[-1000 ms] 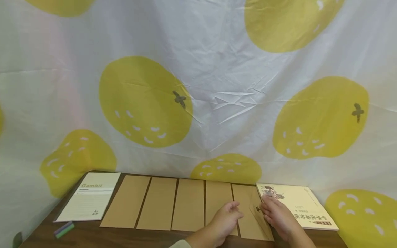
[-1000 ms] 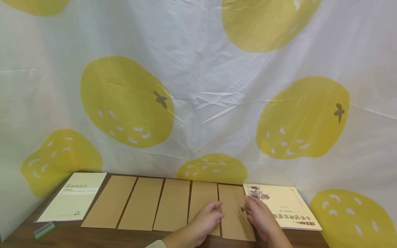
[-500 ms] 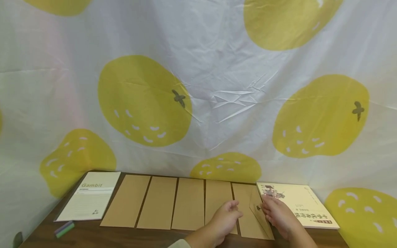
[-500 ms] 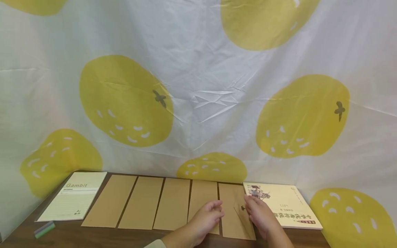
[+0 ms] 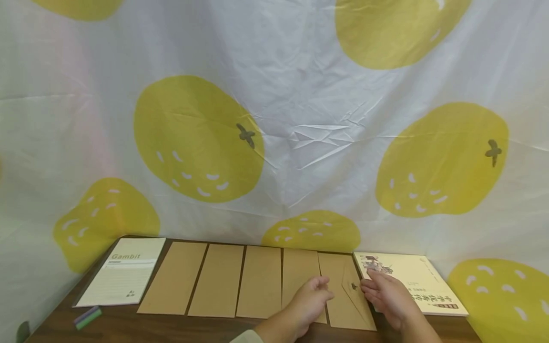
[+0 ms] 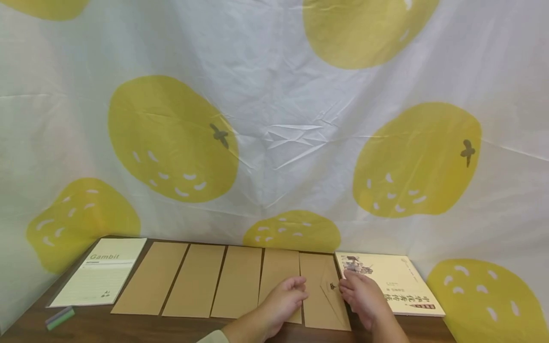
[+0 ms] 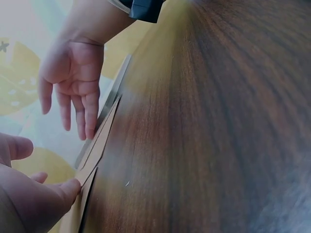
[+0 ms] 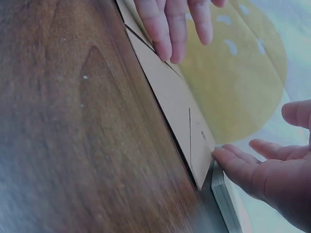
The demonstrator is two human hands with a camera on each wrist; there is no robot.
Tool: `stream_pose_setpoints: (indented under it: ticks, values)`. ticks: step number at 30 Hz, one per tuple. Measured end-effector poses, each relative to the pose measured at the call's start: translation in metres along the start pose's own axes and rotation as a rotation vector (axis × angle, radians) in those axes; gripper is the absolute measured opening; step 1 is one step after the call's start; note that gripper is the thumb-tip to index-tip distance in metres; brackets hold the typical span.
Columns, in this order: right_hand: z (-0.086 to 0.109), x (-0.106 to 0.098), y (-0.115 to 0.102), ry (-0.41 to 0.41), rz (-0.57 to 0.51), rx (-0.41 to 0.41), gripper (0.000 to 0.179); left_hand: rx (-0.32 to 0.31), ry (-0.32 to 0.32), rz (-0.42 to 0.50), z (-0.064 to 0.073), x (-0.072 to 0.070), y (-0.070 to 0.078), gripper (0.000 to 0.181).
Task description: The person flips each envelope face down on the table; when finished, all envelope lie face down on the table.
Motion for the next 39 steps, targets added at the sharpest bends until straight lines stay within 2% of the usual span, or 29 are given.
stream_pose_setpoints:
  ticks: [5,11,17,26,32,39]
  values:
    - [0.0,-0.01,0.003,0.05,-0.059,-0.009,0.067,0.001,0.004,-0.001,0.0,0.0,0.0,0.052]
    - [0.0,-0.014,0.004,0.012,-0.07,0.01,0.065,0.002,-0.022,-0.017,0.002,0.004,0.002,0.051]
    - [0.001,-0.007,-0.002,0.067,0.019,-0.011,0.067,0.016,-0.022,-0.032,0.004,0.007,0.005,0.051]
    - [0.004,0.004,-0.002,-0.047,0.143,0.011,0.074,-0.004,-0.021,-0.016,0.008,0.009,0.007,0.052]
    - [0.007,0.01,-0.006,-0.042,0.153,0.029,0.079,-0.006,-0.017,-0.017,0.007,0.007,0.005,0.053]
    - [0.006,0.01,-0.006,-0.029,0.168,0.028,0.084,-0.001,-0.04,-0.01,0.007,0.002,0.003,0.055]
Point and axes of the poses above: each hand's wrist, its own z-axis away from the middle knuckle, its own x-axis out of the palm, y = z × x, the point moved 1 cm from there along -z, towards the middle knuckle, and after that the axes turned 11 degrees about -z, right-handed, at the moved point
